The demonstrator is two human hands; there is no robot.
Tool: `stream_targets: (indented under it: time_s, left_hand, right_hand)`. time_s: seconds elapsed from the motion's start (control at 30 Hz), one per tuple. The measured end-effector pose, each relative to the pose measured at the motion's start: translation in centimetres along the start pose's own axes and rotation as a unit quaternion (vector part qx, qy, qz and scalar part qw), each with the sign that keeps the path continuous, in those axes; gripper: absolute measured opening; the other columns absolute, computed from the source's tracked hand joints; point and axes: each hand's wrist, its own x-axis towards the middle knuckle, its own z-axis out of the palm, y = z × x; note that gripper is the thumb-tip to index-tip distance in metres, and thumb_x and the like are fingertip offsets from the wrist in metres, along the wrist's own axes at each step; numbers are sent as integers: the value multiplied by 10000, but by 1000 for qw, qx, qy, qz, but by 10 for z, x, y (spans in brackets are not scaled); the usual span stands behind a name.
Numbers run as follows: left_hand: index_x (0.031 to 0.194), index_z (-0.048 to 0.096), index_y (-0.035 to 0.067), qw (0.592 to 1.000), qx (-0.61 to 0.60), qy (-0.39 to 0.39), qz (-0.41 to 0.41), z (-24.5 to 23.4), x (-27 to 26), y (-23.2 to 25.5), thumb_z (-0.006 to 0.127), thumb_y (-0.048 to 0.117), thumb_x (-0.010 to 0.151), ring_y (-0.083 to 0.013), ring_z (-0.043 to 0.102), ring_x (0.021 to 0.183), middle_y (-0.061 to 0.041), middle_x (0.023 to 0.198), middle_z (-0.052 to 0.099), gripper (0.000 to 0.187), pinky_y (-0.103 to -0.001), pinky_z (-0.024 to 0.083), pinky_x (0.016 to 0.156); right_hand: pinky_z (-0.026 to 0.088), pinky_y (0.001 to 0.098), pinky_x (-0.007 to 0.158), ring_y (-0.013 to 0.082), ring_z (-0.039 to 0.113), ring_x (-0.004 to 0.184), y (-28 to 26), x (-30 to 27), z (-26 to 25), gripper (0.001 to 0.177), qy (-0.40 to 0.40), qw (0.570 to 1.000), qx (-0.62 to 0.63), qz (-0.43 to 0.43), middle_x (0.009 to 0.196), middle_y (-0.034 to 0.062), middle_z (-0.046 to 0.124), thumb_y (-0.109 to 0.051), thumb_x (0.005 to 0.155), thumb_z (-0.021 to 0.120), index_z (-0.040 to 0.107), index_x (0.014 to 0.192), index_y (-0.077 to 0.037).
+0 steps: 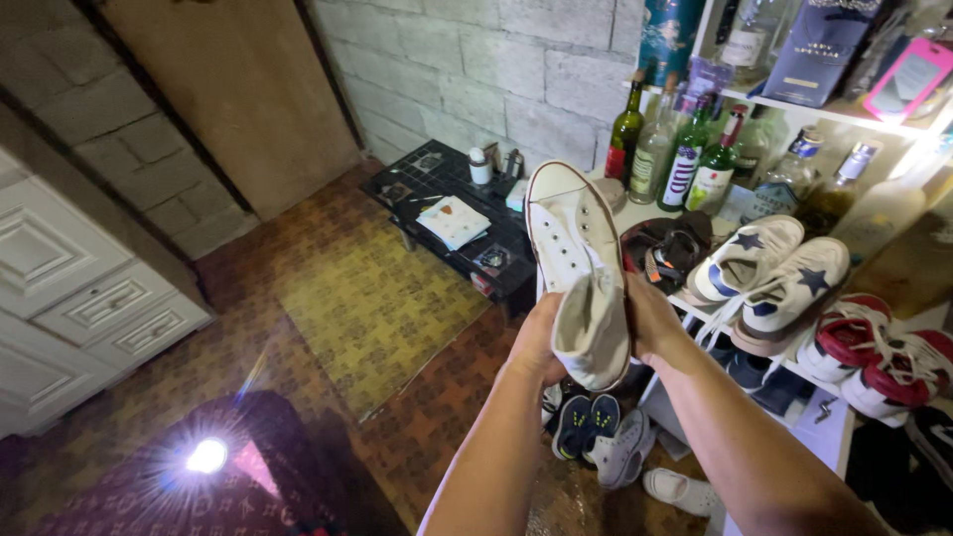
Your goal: The person wipes a white canvas sneaker with a red cloth, cleaning the upper, toe, and sides. The person then places the shoe into a shoe cabinet and retrieves another white sneaker to continue wiping.
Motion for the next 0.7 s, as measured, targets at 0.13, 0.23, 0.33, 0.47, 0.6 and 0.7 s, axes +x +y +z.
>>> stream_targets:
  time_s: [0.13, 0.23, 0.33, 0.47, 0.6, 0.7]
  left_hand:
    - [1298, 629, 23, 998, -46, -24, -26, -23, 10, -7, 593, 230, 1040, -234, 692, 1007, -115, 1141, 713, 333, -381, 587, 897]
    - [1238, 640, 25, 1000, 3, 11, -4, -26, 15, -4, 588, 208, 970, -247, 702, 975, -131, 1119, 716, 328, -397, 591, 864]
    - [1214, 647, 15, 995, 69, 66, 22, -33, 23, 11, 607, 165, 896, -256, 708, 949, -143, 1098, 721, 354, -403, 588, 847]
    - [1163, 644, -50, 972, 140, 176, 68, -57, 35, 27, 649, 154, 860, -284, 695, 911, -160, 1034, 713, 366, -430, 580, 818]
    - [1144, 628, 18, 968, 106, 213, 76, -78, 43, 29, 642, 147, 840, -263, 689, 925, -117, 1013, 704, 329, -424, 585, 821]
    - [1121, 663, 30, 975, 99, 187, 68, -93, 46, 19, 628, 149, 848, -255, 678, 918, -110, 1007, 697, 300, -418, 577, 793]
  right_hand:
    - [558, 308, 756, 170, 682, 894, -4, -8, 12, 359, -5, 987, -160, -29, 1068, 83, 742, -262, 1025, 553, 633, 1331, -92]
    - [539, 306, 809, 171, 650, 991, -13, -7, 4, 381, 37, 906, -407, -108, 1176, 107, 716, -248, 1032, 574, 617, 1371, -79]
    - [522, 342, 819, 201, 594, 1085, -15, -12, 13, 572, 76, 912, -393, -87, 1297, 129, 605, -231, 957, 612, 462, 1504, -154]
    - [539, 410, 879, 218, 563, 1217, -17, -41, 31, 822, -61, 967, -246, -8, 1457, 89, 515, -285, 870, 651, 282, 1603, -236]
    - [291, 431, 1132, 335, 367, 1433, 34, -32, 58, 1190, -66, 839, -503, -195, 1562, 212, 354, -200, 705, 869, 94, 1598, -59]
    - [395, 380, 1106, 287, 524, 1331, 70, -14, 66, 1118, 33, 849, -505, -150, 1441, 163, 526, -223, 642, 869, 239, 1547, -39]
